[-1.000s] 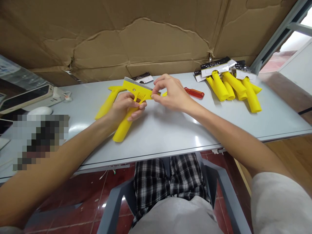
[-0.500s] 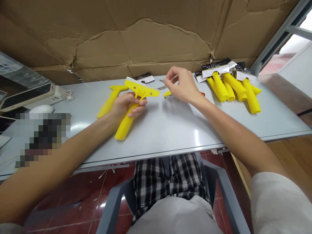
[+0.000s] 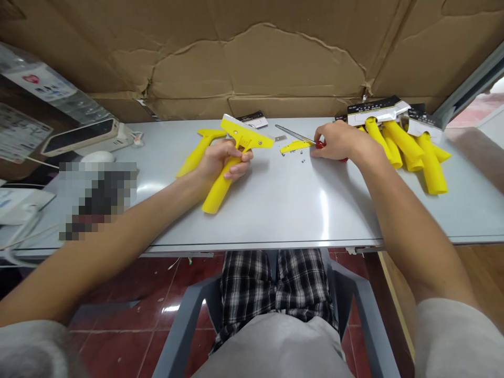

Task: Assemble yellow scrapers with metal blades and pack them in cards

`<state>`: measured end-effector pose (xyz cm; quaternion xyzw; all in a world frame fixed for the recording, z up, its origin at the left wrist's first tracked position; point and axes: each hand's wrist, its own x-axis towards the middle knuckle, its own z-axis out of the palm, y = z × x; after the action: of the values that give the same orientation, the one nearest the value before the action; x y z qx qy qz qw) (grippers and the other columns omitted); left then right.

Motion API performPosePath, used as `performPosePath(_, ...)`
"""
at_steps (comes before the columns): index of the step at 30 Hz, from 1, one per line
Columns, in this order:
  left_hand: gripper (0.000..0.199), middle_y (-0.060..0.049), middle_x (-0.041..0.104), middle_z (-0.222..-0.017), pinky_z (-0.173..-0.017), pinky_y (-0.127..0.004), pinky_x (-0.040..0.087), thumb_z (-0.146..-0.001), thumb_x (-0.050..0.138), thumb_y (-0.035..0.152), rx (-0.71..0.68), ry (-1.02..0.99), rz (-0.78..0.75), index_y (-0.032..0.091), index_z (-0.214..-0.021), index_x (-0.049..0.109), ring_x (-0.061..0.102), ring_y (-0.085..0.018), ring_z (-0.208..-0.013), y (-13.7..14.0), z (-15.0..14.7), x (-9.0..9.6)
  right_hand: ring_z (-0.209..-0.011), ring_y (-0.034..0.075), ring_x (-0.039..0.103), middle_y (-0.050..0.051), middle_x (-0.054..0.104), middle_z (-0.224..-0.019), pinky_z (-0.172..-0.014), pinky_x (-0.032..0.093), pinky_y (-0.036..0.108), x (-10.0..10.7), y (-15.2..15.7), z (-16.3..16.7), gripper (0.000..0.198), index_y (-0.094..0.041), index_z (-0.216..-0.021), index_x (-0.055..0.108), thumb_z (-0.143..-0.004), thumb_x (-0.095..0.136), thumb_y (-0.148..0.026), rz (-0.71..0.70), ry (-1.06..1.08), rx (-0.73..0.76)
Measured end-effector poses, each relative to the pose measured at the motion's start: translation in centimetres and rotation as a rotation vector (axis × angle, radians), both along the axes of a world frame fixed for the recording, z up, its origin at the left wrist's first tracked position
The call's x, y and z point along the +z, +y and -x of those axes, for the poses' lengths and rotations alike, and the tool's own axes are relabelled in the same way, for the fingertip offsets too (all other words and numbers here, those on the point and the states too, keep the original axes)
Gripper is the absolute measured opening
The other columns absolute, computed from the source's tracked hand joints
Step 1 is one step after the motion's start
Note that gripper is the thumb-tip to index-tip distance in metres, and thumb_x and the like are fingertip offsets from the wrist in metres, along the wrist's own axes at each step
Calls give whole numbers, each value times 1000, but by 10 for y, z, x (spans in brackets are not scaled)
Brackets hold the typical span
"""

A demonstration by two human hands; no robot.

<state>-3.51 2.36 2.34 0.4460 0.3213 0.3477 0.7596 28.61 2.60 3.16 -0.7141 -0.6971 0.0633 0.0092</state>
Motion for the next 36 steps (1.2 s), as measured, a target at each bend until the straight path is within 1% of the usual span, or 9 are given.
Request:
performPosePath(3, 25, 3, 59, -63, -30, -16, 24, -62, 60, 12, 23, -7, 23, 22, -83, 49, 39, -5, -35, 1, 1, 1, -72, 11, 52, 8, 72, -97, -76, 48, 33, -6, 8, -11, 35, -22, -110, 83, -83, 84, -43, -10, 90, 39)
performPosePath(7, 24, 3, 60, -66, -31, -15, 25, -68, 65, 12, 103, -30, 57, 22, -82, 48, 42, -4, -37, 1, 1, 2, -75, 11, 49, 6, 68, -78, -87, 49, 33, -3, 8, -16, 22, -17, -96, 82, -82, 86, -32, -181, 260, 114)
performPosePath(10, 25, 4, 59, -68, -33, -14, 27, -74, 69, 14, 174, -51, 83, 22, -83, 47, 44, -3, -39, 1, 0, 3, -80, 11, 55, 6, 74, -88, -94, 50, 35, 11, -3, -10, 22, -18, -105, 80, -89, 81, -33, -415, 435, 72)
performPosePath(12, 27, 4, 58, -68, -33, -14, 29, -77, 71, 16, 205, -76, 98, 22, -83, 47, 44, -3, -39, 2, 0, 3, -84, 12, 59, 8, 77, -102, -91, 51, 36, 24, -13, -3, 28, -22, -109, 77, -91, 80, -43, -561, 639, 36)
performPosePath(15, 26, 5, 58, -68, -33, -13, 29, -76, 70, 15, 216, -113, 114, 23, -83, 46, 44, -3, -40, 4, 0, 2, -85, 15, 62, 9, 77, -110, -84, 50, 39, 39, -27, 9, 35, -25, -102, 73, -85, 85, -54, -679, 916, 11)
performPosePath(19, 21, 4, 58, -68, -31, -13, 27, -72, 64, 13, 178, -109, 134, 21, -82, 48, 40, -3, -38, 5, 0, 0, -77, 15, 60, 8, 77, -108, -76, 48, 40, 46, -33, 19, 34, -28, -90, 72, -73, 92, -48, -629, 1110, 46)
performPosePath(24, 24, 3, 58, -68, -31, -13, 27, -72, 67, 13, 162, -103, 139, 22, -84, 48, 41, -3, -37, 5, 0, 0, -70, 14, 58, 7, 77, -102, -70, 43, 38, 31, -22, 19, 38, -27, -96, 73, -69, 91, -46, -497, 1233, 74)
performPosePath(30, 20, 3, 57, -68, -31, -12, 28, -72, 64, 13, 170, -104, 146, 22, -82, 48, 39, -2, -37, 6, 2, 1, -80, 13, 57, 8, 76, -101, -78, 47, 38, 18, -12, 12, 59, -25, -104, 72, -58, 93, -54, -291, 1202, 83)
performPosePath(36, 23, 3, 58, -69, -31, -13, 29, -72, 67, 14, 165, -121, 116, 23, -82, 48, 41, -3, -38, 10, 5, -4, -81, 14, 58, 5, 76, -103, -81, 45, 39, 25, -12, 5, 61, -28, -105, 65, -57, 93, -54, -440, 1274, 83)
